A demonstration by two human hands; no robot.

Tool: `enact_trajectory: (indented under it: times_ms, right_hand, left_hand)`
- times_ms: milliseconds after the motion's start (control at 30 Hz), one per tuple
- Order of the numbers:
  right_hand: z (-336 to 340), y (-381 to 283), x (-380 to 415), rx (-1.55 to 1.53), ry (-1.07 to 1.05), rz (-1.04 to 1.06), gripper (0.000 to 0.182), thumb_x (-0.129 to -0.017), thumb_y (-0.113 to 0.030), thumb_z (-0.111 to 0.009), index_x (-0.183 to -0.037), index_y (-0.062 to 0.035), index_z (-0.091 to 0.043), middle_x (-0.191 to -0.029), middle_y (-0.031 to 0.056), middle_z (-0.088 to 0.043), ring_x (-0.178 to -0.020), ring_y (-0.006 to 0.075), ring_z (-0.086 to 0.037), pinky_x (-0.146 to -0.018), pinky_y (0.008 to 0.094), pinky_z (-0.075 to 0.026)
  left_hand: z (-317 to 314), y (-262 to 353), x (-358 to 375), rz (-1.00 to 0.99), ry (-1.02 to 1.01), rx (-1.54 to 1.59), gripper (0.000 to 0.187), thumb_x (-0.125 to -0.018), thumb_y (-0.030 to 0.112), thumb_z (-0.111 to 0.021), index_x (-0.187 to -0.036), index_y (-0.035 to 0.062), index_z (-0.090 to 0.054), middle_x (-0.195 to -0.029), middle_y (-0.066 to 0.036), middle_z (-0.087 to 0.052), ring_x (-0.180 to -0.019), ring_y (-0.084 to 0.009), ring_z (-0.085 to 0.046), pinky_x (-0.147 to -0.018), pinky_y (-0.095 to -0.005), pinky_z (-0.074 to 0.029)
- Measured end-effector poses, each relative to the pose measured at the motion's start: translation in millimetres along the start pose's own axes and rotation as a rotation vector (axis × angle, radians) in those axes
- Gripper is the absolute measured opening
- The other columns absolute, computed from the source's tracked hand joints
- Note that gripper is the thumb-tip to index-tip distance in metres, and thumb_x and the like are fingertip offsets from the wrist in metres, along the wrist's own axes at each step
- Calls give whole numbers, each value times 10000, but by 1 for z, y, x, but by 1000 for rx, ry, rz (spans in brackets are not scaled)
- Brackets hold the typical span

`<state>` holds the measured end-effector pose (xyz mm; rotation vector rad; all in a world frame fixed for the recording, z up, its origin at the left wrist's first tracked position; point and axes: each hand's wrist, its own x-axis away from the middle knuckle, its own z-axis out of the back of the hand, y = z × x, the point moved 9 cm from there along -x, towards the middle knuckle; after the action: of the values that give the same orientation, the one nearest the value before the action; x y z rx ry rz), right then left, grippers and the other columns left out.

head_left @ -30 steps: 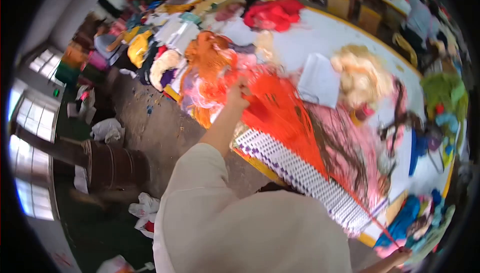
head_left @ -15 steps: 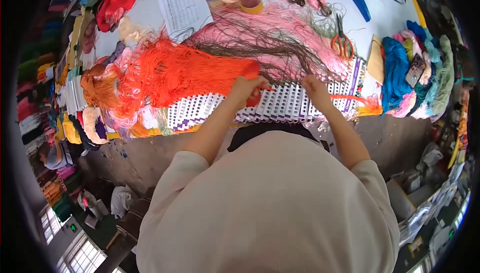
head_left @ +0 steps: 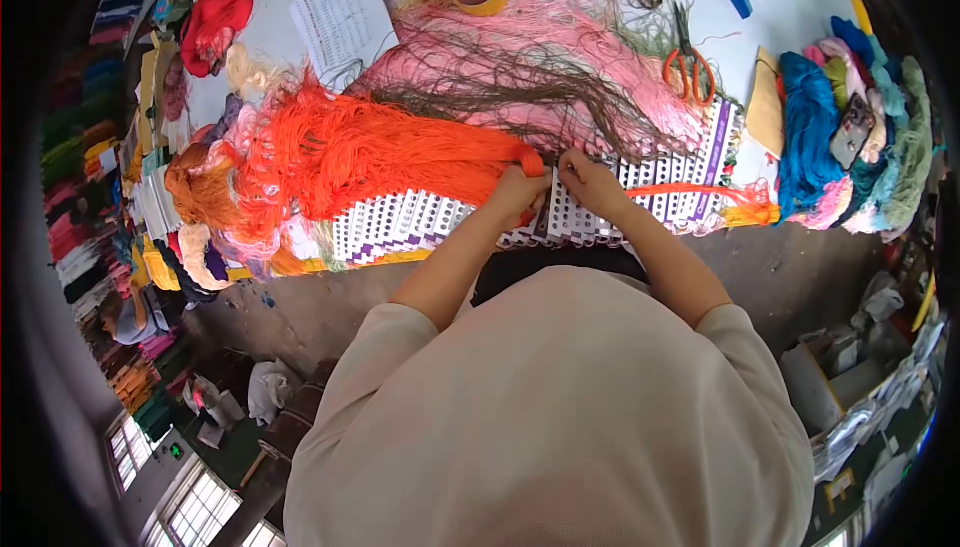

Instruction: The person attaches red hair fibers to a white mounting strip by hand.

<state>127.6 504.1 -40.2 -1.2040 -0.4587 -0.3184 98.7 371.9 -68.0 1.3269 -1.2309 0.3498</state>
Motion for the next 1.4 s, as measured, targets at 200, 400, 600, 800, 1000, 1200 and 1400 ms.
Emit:
enact_trajectory:
  times_ms: [200, 400, 600, 800, 1000, 1200, 1400]
  right_hand:
    - [-2, 4, -3, -79, -74, -52, 142, -932, -209, -552, -995, -93, -499, -623, 88, -610, -575, 227, -637, -556, 374, -478]
    - [0, 0, 4, -117, -55, -97, 169, -934, -218, -562, -1023, -78, -524, -714, 96, -652, -637, 207, -671, -607, 344, -503]
    - [-6, 4, -1, -58, -69, -35, 219, -930, -260, -587, -1052, -83, -547, -725, 90, -660, -656, 194, -678, -611, 336, -498]
    - [-6, 10, -4, -66, -40, -23, 207, -912, -231, -593, -1047, -74, -588, -715, 96, -669, -659, 202, -681, -614, 345, -508]
    - [-3, 7, -10, 19, 56, 20, 269, -864, -262, -646, -1018, -42, -666, -771, 117, -695, -651, 190, -669, -582, 324, -504]
    - [-5, -12, -3, 65, -145, 60, 289, -898, -286, -599, -1075, -69, -671, -747, 144, -673, -643, 213, -643, -624, 338, -500]
    - [-12, -32, -1, 537, 71, 149, 380, -842, -417, -659, -1039, -115, -537, -688, 177, -634, -671, 400, -636, -596, 501, -475]
  left_hand:
    - [-7, 10, -1, -30, -23, -118, 87, -867, 82, -585, -793, 39, -597, -578, -1, -505, -445, -101, -437, -419, -268, -319]
    - [59, 19, -5, -228, 176, -245, 154, -841, 129, -613, -807, -12, -666, -639, -70, -645, -460, -114, -523, -415, -273, -367]
    - [53, 25, 9, -152, 119, -32, 182, -875, 189, -657, -850, 9, -670, -656, -37, -632, -461, -85, -496, -424, -246, -352]
    - [37, 21, 4, -150, 79, -101, 146, -878, 207, -686, -901, 63, -677, -640, 35, -552, -474, -59, -403, -428, -235, -270]
    - [-4, 12, 23, 68, -171, 0, 163, -863, 165, -620, -947, 35, -672, -651, -35, -620, -447, -82, -464, -412, -227, -351]
    - [-15, 32, 13, -312, -91, -793, 148, -819, 174, -625, -898, 64, -683, -629, -59, -634, -463, -174, -571, -445, -334, -458]
    - [48, 52, 42, -1, -115, -128, 284, -862, 303, -662, -787, 29, -655, -762, -97, -664, -522, -123, -533, -452, -282, -418]
